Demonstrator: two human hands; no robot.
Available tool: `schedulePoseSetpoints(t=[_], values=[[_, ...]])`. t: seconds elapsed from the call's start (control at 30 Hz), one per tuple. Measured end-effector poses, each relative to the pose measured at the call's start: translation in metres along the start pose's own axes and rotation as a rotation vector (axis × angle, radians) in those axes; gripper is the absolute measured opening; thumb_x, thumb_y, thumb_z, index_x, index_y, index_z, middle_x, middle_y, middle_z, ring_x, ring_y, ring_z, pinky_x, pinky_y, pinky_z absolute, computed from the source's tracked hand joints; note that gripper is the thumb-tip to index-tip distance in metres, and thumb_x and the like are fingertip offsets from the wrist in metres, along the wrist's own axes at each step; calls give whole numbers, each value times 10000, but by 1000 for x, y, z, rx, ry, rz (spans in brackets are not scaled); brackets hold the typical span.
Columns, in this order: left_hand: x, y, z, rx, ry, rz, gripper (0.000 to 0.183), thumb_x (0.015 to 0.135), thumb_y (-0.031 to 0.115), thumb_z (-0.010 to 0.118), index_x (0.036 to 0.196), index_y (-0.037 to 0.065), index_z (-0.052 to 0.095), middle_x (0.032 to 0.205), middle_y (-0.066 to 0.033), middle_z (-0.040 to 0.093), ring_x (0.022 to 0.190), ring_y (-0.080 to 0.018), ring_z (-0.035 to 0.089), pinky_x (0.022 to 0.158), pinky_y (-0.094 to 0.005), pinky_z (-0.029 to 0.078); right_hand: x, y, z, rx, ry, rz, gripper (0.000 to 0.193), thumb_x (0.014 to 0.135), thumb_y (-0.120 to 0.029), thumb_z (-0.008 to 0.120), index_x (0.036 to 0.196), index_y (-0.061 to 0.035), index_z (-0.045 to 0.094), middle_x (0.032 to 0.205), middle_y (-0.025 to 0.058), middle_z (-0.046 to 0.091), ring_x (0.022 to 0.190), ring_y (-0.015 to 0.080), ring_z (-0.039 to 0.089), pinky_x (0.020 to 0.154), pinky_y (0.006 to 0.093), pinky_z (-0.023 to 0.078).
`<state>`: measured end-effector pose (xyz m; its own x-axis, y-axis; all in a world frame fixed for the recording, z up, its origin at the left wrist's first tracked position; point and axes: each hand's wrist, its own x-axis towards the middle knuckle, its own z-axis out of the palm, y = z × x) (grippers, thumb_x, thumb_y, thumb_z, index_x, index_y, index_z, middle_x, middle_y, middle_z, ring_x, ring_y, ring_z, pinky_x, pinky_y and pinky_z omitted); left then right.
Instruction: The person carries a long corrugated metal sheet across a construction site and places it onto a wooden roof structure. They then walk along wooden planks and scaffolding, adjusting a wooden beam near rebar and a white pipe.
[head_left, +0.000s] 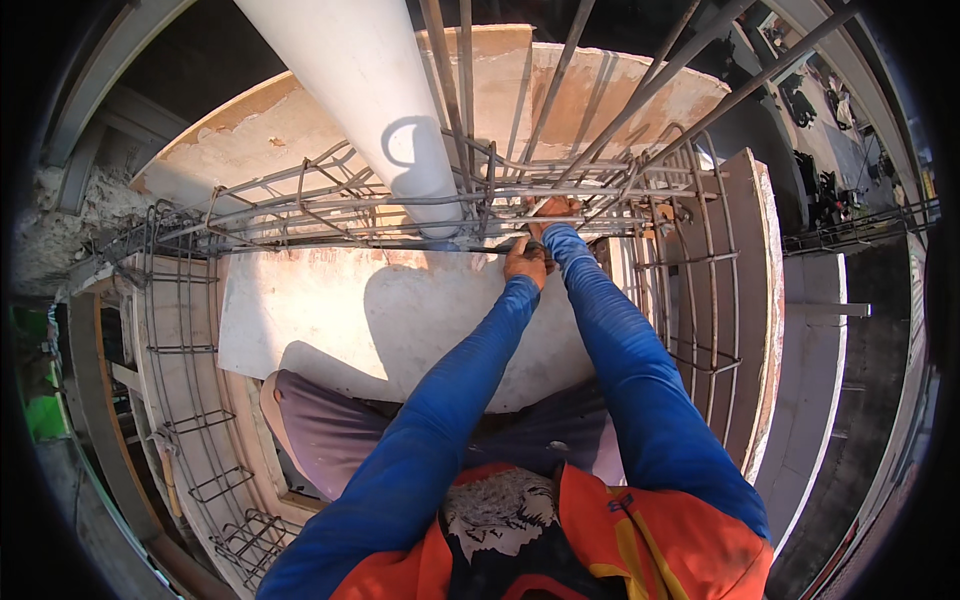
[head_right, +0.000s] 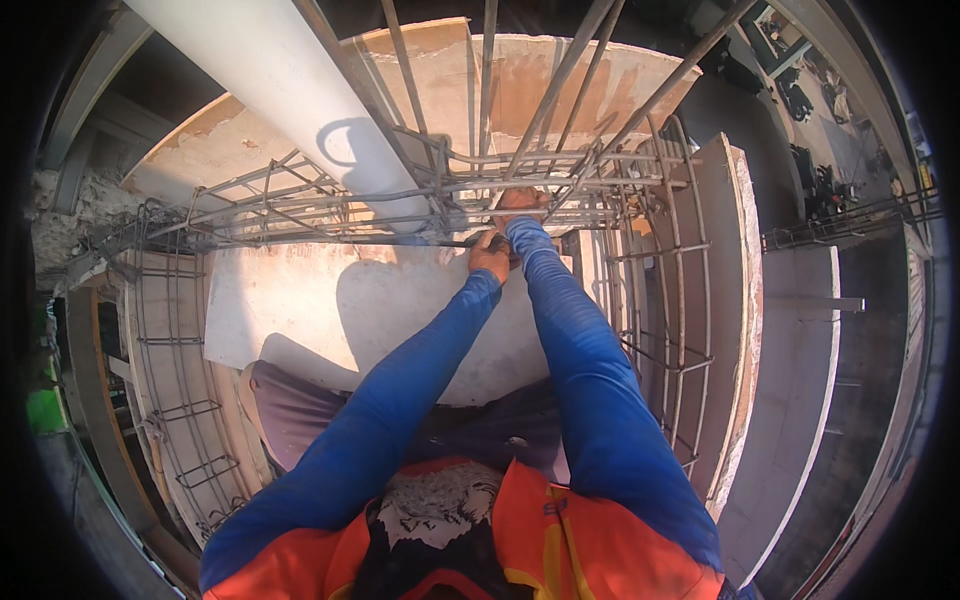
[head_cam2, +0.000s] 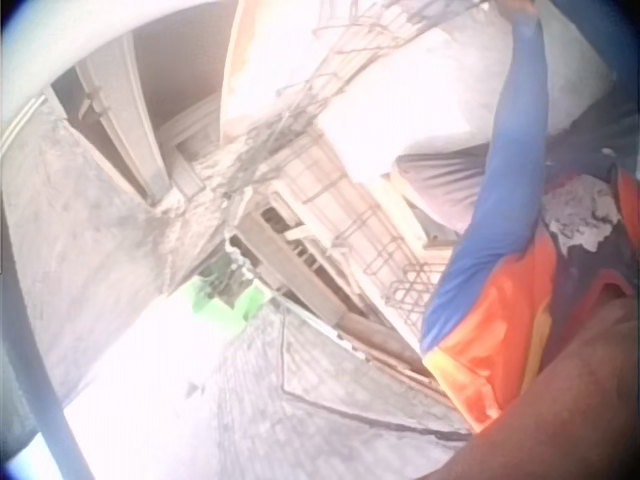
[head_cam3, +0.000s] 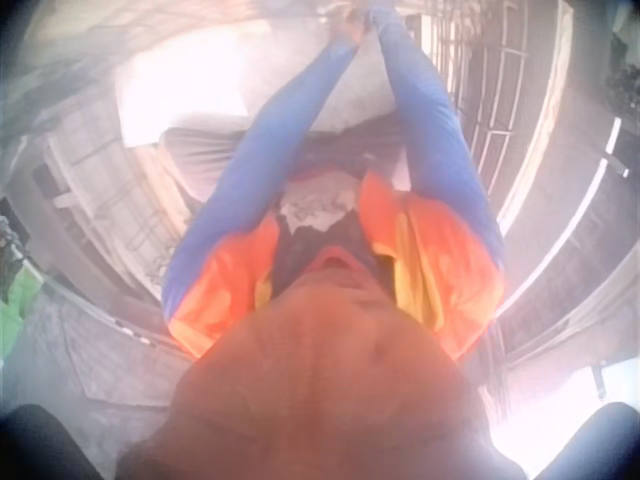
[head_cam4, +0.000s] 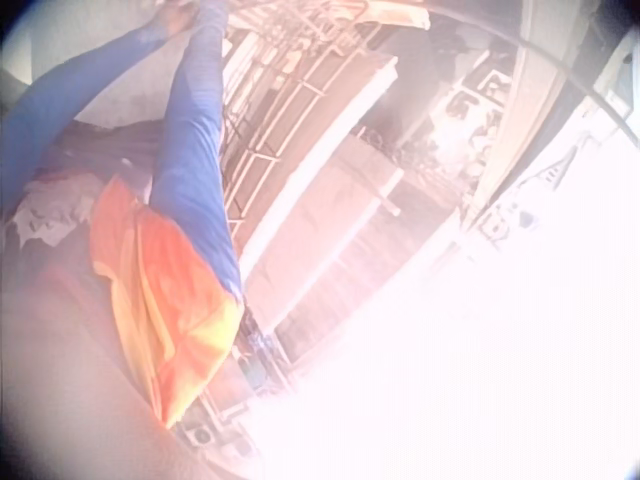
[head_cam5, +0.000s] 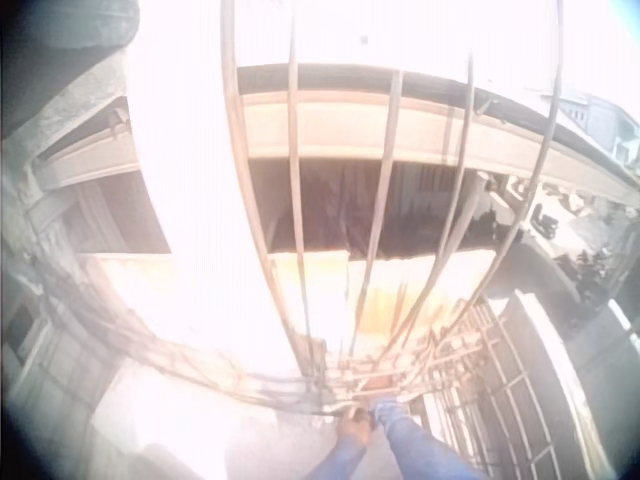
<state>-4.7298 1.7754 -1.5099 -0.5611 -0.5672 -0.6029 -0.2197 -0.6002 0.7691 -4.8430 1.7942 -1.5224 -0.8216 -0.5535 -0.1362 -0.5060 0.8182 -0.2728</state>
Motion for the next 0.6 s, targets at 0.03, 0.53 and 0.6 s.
schedulePoseSetpoints(t=[0.03,0.53,0.6], values=[[1,4,4,65,4,34,344,888,-12,517,1216,84,555,881,-86,636,713,-187,635,584,-334,559,0,0,1,-5,-2,-9,223,791,-249,550,855,-43,609,863,156,661,920,356,597,931,457,366],[9,36,-9,578,24,-123,281,908,201,463,1080,47,623,1038,-183,657,1001,-309,624,867,-375,489,1,-19,-2,81,422,-69,323,835,-307,525,845,-16,664,892,191,646,991,366,556,956,477,347],[-1,45,-6,506,6,-205,277,915,193,446,1065,43,625,1041,-174,659,996,-299,628,869,-373,489,-10,-24,-16,28,443,-52,376,835,-306,556,941,38,662,1033,244,614,1086,383,503,999,486,325]])
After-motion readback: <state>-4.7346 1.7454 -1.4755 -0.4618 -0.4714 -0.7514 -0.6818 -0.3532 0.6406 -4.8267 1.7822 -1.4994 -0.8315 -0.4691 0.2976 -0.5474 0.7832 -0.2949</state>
